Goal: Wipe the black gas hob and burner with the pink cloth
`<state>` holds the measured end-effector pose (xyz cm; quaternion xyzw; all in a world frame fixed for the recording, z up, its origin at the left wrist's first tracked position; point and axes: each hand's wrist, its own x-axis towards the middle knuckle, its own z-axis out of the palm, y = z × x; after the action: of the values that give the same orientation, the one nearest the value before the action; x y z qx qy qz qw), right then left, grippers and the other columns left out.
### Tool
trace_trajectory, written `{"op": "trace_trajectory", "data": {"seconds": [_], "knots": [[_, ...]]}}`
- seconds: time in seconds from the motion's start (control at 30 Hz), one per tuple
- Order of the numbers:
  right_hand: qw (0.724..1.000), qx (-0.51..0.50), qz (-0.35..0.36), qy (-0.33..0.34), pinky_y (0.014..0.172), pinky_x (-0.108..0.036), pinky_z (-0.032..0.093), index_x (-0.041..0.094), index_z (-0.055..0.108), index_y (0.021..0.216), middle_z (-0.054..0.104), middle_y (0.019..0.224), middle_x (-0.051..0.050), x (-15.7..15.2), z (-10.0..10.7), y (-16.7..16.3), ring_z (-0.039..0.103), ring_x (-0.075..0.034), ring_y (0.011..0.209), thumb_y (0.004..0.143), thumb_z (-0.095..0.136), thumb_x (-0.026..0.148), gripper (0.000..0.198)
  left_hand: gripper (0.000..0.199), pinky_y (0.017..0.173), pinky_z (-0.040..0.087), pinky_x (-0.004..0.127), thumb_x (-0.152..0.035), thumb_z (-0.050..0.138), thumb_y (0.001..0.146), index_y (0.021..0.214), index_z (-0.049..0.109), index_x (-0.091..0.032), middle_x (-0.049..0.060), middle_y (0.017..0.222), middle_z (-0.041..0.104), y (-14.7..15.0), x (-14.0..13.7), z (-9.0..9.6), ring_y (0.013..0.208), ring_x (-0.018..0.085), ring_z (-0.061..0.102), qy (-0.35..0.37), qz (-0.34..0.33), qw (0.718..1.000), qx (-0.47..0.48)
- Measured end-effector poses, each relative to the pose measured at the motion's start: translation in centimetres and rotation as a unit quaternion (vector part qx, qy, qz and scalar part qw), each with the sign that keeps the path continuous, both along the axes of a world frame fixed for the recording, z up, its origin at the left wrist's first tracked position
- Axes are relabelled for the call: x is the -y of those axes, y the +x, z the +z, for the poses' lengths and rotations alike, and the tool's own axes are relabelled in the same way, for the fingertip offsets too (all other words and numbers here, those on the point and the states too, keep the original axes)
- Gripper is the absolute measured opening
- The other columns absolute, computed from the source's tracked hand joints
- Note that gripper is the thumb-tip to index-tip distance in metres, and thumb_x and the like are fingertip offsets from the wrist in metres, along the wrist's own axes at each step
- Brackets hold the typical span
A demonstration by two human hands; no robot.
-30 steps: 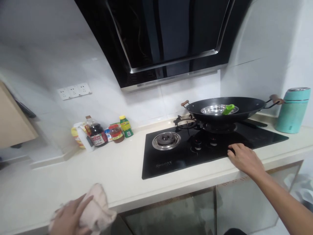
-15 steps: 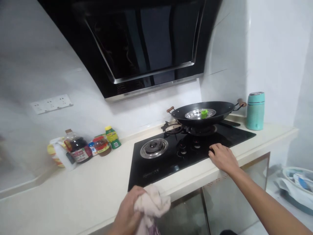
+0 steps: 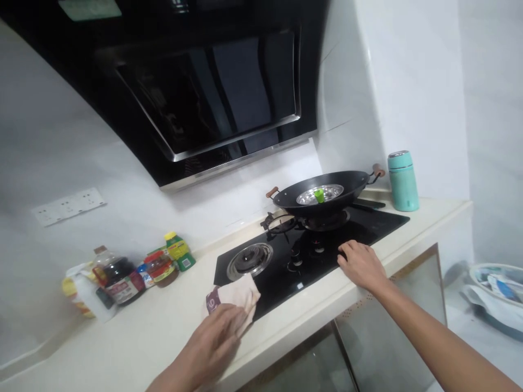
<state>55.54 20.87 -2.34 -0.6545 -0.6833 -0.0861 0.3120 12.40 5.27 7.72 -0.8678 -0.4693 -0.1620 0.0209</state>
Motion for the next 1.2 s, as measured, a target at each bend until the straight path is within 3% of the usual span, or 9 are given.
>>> {"op": "trace_trajectory", "data": {"seconds": [0.17, 0.27, 0.4, 0.53, 0.6, 0.67, 0.8, 1.0, 1.2], "knots": [[1.0, -0.004, -0.007, -0.01, 0.099, -0.043, 0.039, 0.022, 0.066, 0.113, 0.066, 0.12, -0.01, -0.1, 0.0, 0.1, 0.06, -0.028, 0.111, 0.094, 0.041, 0.034, 0.034, 0.043, 0.079, 0.058, 0.033, -0.04, 0.036, 0.101, 0.132, 0.056, -0.02, 0.004, 0.095, 0.072, -1.5, -2.5, 1.7, 0.08, 0.018, 0.07, 0.008, 0.149, 0.978, 0.149], [1.0, -0.009, -0.005, -0.016, 0.1, -0.042, 0.039, 0.022, 0.066, 0.113, 0.066, 0.121, -0.009, 0.1, 0.3, 0.0, 0.06, -0.027, 0.111, 0.094, 0.04, 0.033, 0.034, 0.043, 0.096, 0.053, 0.04, -0.032, 0.034, 0.098, 0.127, 0.062, -0.017, 0.01, 0.113, 0.072, -1.6, -5.7, 1.9, 0.105, 0.022, 0.068, 0.035, 0.186, 0.976, 0.105], [1.0, -0.014, -0.005, -0.016, 0.1, -0.043, 0.039, 0.021, 0.066, 0.112, 0.065, 0.12, -0.01, 0.5, 0.6, -0.2, 0.06, -0.028, 0.111, 0.095, 0.038, 0.032, 0.034, 0.043, 0.114, 0.037, 0.052, -0.027, 0.05, 0.088, 0.125, 0.069, -0.014, 0.017, 0.137, 0.063, 0.1, -7.2, -0.8, 0.132, 0.032, 0.055, -0.01, 0.169, 0.985, 0.03], [1.0, -0.012, 0.003, -0.013, 0.099, -0.043, 0.04, 0.021, 0.066, 0.112, 0.066, 0.119, -0.01, 0.4, 0.6, -0.1, 0.06, -0.028, 0.109, 0.095, 0.039, 0.034, 0.035, 0.086, 0.119, 0.02, 0.066, -0.055, 0.069, 0.079, 0.153, 0.043, -0.02, 0.018, 0.163, 0.033, 1.6, -5.1, -2.8, 0.152, 0.043, 0.023, -0.081, 0.134, 0.987, -0.045], [1.0, -0.009, 0.001, -0.014, 0.099, -0.044, 0.04, 0.021, 0.066, 0.112, 0.066, 0.119, -0.01, 0.3, 0.4, 0.0, 0.06, -0.028, 0.109, 0.094, 0.04, 0.034, 0.034, 0.11, 0.118, 0.013, 0.07, -0.074, 0.068, 0.072, 0.16, 0.025, -0.025, 0.014, 0.169, 0.013, 1.7, -4.0, -2.2, 0.154, 0.045, 0.003, -0.133, 0.118, 0.98, -0.092], [1.0, -0.009, -0.001, -0.015, 0.1, -0.044, 0.039, 0.022, 0.066, 0.113, 0.066, 0.12, -0.01, 0.1, 0.3, 0.2, 0.06, -0.028, 0.111, 0.094, 0.04, 0.034, 0.034, 0.115, 0.118, 0.012, 0.071, -0.081, 0.063, 0.072, 0.162, 0.014, -0.028, 0.013, 0.17, 0.004, 1.4, -3.7, -1.0, 0.154, 0.045, -0.003, -0.185, 0.103, 0.97, -0.118], [1.0, -0.007, -0.002, -0.017, 0.101, -0.045, 0.039, 0.022, 0.067, 0.113, 0.066, 0.12, -0.011, -0.1, 0.0, 0.3, 0.06, -0.028, 0.11, 0.094, 0.04, 0.034, 0.035, 0.118, 0.119, 0.006, 0.069, -0.077, 0.07, 0.066, 0.161, 0.016, -0.032, 0.013, 0.17, 0.011, 1.2, -5.0, 0.9, 0.154, 0.043, 0.006, -0.23, 0.093, 0.957, -0.147], [1.0, 0.009, 0.0, -0.017, 0.099, -0.045, 0.039, 0.021, 0.065, 0.113, 0.065, 0.119, -0.011, -0.4, -0.4, 0.5, 0.06, -0.028, 0.111, 0.094, 0.039, 0.034, 0.035, 0.135, 0.119, 0.008, 0.068, -0.08, 0.073, 0.057, 0.162, 0.015, -0.018, 0.021, 0.169, 0.005, 4.6, -6.5, 0.1, 0.153, 0.049, 0.001, -0.223, 0.135, 0.956, -0.135], [0.999, 0.031, -0.001, -0.021, 0.097, -0.047, 0.041, 0.021, 0.064, 0.113, 0.064, 0.121, -0.012, -1.0, -1.2, 0.8, 0.06, -0.029, 0.11, 0.094, 0.037, 0.036, 0.037, 0.096, 0.117, 0.016, 0.068, -0.072, 0.061, 0.078, 0.158, 0.032, -0.027, 0.017, 0.165, 0.027, 6.4, -3.5, -1.3, 0.148, 0.048, 0.022, -0.164, 0.126, 0.975, -0.078]]}}
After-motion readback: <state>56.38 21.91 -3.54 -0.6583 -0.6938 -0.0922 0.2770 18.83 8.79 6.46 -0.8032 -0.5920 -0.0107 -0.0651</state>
